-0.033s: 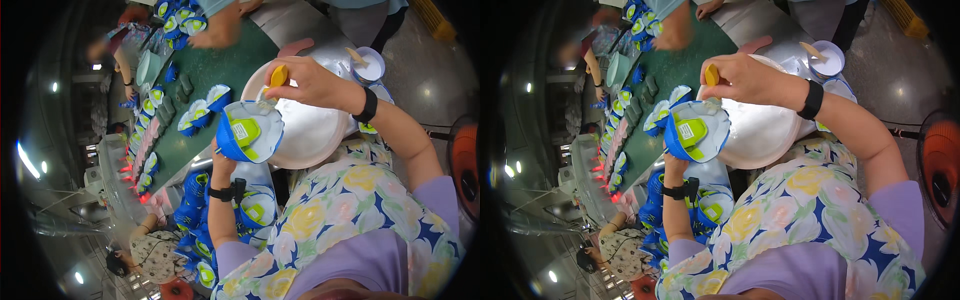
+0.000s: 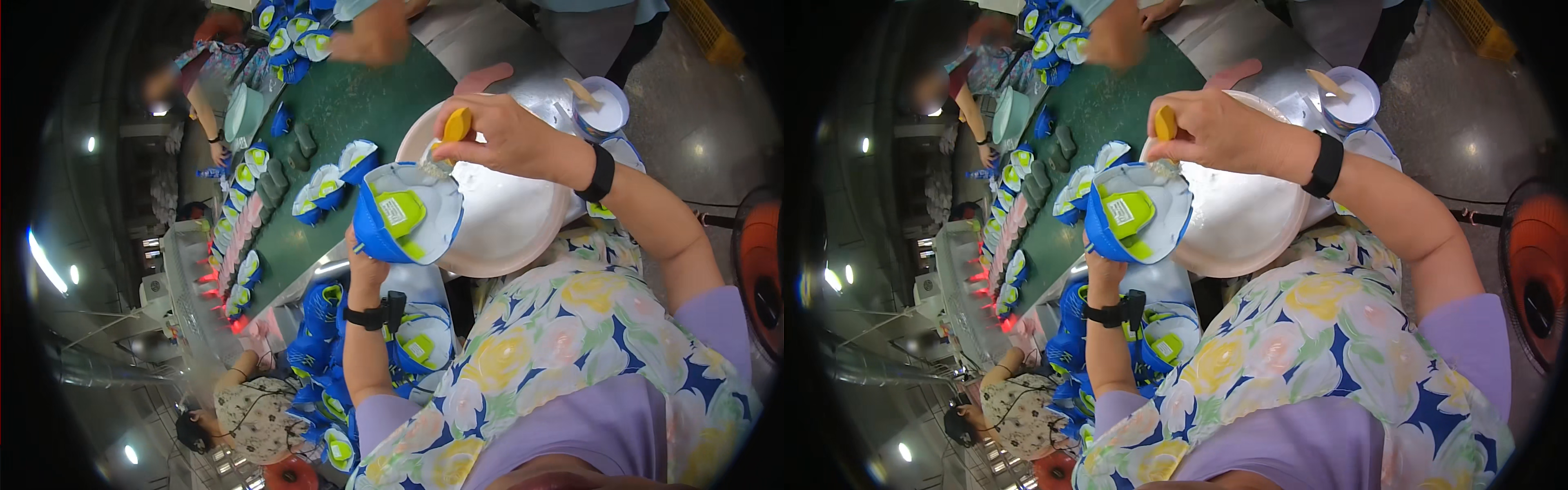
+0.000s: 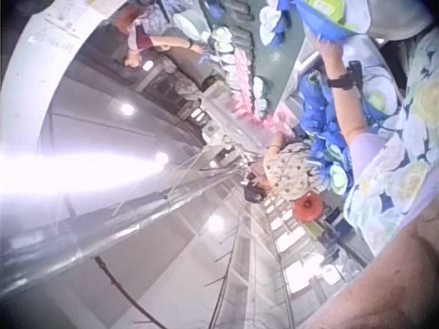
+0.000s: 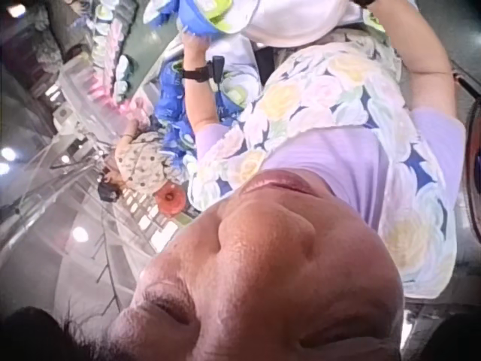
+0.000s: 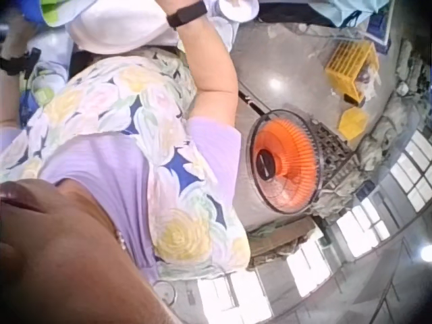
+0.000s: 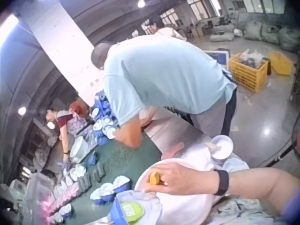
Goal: The recorder is applying a white liquid adhesive to the inner components of blue athletic shoes using a brush at a manufacturing assembly line.
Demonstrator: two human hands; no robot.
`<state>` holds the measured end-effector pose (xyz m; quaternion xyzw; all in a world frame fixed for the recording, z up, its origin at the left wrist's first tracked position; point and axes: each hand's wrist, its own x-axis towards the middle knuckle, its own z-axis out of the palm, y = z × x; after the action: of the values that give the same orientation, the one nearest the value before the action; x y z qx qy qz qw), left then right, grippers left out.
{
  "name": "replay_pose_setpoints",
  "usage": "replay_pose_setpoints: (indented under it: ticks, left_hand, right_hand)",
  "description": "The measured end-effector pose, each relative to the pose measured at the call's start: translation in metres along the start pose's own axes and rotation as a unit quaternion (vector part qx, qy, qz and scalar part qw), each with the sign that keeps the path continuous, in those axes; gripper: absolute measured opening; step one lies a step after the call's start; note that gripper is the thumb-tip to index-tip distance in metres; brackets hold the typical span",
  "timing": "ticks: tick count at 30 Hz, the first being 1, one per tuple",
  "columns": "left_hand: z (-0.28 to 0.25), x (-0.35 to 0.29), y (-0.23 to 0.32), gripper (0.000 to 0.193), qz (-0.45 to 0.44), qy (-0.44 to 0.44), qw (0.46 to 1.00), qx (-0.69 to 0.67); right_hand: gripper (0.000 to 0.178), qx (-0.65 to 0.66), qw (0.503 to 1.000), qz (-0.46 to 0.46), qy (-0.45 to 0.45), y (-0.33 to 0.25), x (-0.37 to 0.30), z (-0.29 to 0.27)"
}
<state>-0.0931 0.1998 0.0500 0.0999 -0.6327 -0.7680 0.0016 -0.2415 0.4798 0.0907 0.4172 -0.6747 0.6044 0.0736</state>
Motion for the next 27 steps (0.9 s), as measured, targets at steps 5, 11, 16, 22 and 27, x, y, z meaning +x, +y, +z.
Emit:
replay_pose_setpoints:
  ticks: [5,11,16,22,27]
  left_hand:
    - [0.013,-0.002,-0.026,0.041,0.129,0.069,0.988,-0.044]
    - [0.019,0.010,-0.038,0.043,0.233,0.123,0.965,0.015]
    - [0.026,0.018,-0.028,0.042,0.322,0.153,0.926,0.124]
    - [0.014,0.022,-0.011,0.035,0.289,0.180,0.883,0.322]
    - [-0.014,0.017,-0.026,0.041,-0.172,0.052,0.969,-0.171]
  right_hand:
    - [0.031,0.001,0.992,0.117,0.052,0.001,-0.011,-0.001]
    - [0.037,0.040,0.965,0.244,0.086,0.002,-0.024,0.017]
    - [0.036,0.137,0.926,0.346,0.068,-0.003,-0.028,0.027]
    - [0.028,0.185,0.935,0.292,0.078,0.003,-0.029,0.016]
    - [0.018,0.116,0.988,0.097,0.015,0.002,-0.027,-0.001]
